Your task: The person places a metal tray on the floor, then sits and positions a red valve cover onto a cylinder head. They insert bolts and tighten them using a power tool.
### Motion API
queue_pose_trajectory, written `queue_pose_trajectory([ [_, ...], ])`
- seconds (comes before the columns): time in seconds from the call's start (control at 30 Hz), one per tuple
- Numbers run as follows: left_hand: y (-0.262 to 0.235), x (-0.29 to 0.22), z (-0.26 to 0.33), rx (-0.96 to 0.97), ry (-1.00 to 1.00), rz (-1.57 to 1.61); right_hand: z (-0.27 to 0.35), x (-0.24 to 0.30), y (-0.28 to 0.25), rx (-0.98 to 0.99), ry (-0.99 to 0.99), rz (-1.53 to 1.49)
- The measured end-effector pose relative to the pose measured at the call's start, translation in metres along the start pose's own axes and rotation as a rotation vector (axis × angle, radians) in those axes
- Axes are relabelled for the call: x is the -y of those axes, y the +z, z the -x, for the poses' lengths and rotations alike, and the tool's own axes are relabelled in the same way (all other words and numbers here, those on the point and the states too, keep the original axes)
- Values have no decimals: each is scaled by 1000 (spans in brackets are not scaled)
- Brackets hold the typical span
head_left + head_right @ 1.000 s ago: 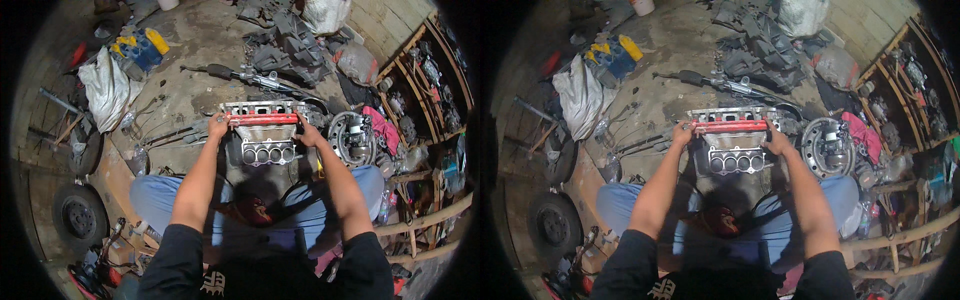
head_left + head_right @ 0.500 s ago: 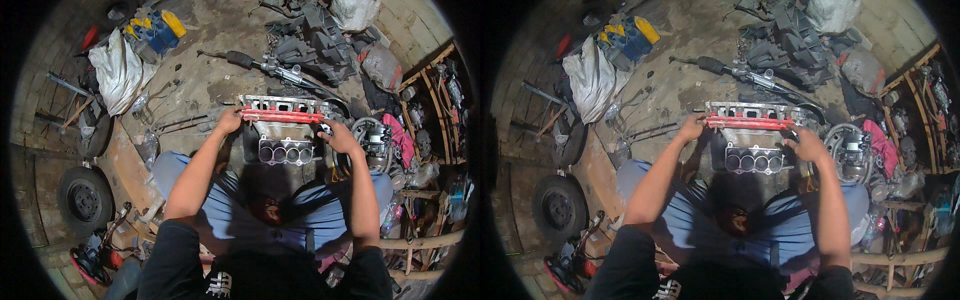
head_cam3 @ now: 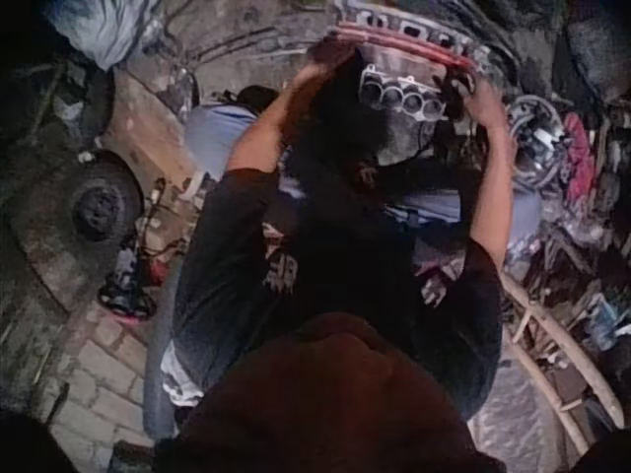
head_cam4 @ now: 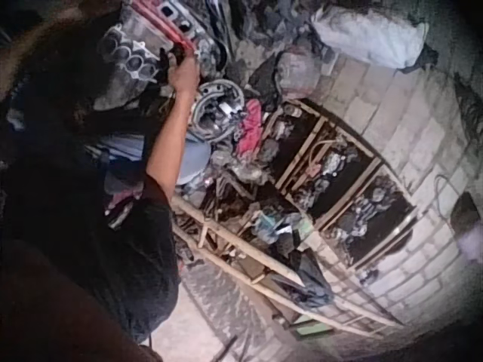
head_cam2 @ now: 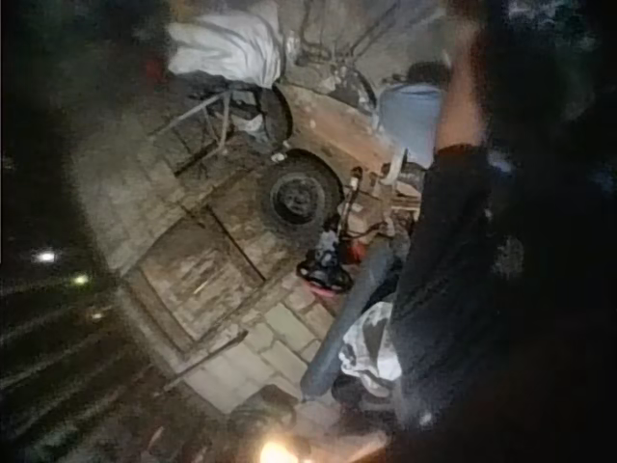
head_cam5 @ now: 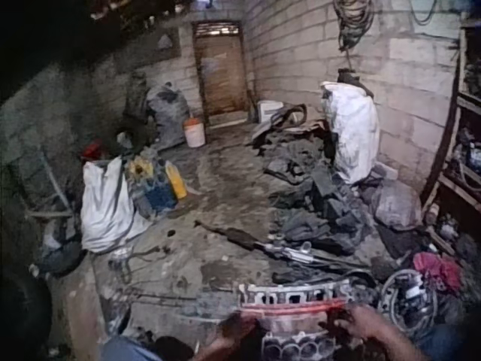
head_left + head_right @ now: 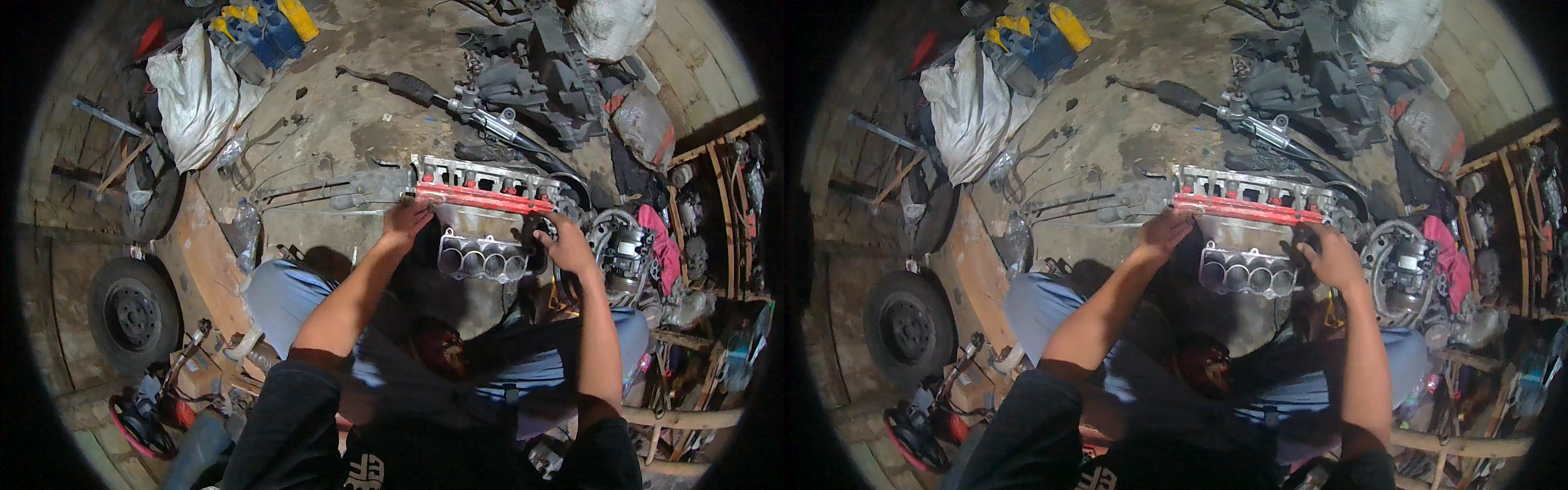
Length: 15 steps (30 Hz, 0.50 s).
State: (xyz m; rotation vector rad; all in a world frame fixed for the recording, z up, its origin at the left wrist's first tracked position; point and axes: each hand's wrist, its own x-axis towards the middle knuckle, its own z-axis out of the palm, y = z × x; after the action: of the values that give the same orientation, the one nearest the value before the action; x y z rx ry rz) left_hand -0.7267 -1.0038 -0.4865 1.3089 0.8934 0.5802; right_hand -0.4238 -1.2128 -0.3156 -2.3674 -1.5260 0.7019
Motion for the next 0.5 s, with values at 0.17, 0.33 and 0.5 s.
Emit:
queue_pose_trajectory([
  [0.17, 29, -39, 19, -169, -382, 747, -15, -2, 9, -93, -7, -63],
  [0.33, 31, -24, 16, -145, -335, 673, -31, 0, 18, -150, 6, -61],
  [0.5, 30, -73, 25, -86, -224, 31, -44, 2, 25, -156, -18, 19],
])
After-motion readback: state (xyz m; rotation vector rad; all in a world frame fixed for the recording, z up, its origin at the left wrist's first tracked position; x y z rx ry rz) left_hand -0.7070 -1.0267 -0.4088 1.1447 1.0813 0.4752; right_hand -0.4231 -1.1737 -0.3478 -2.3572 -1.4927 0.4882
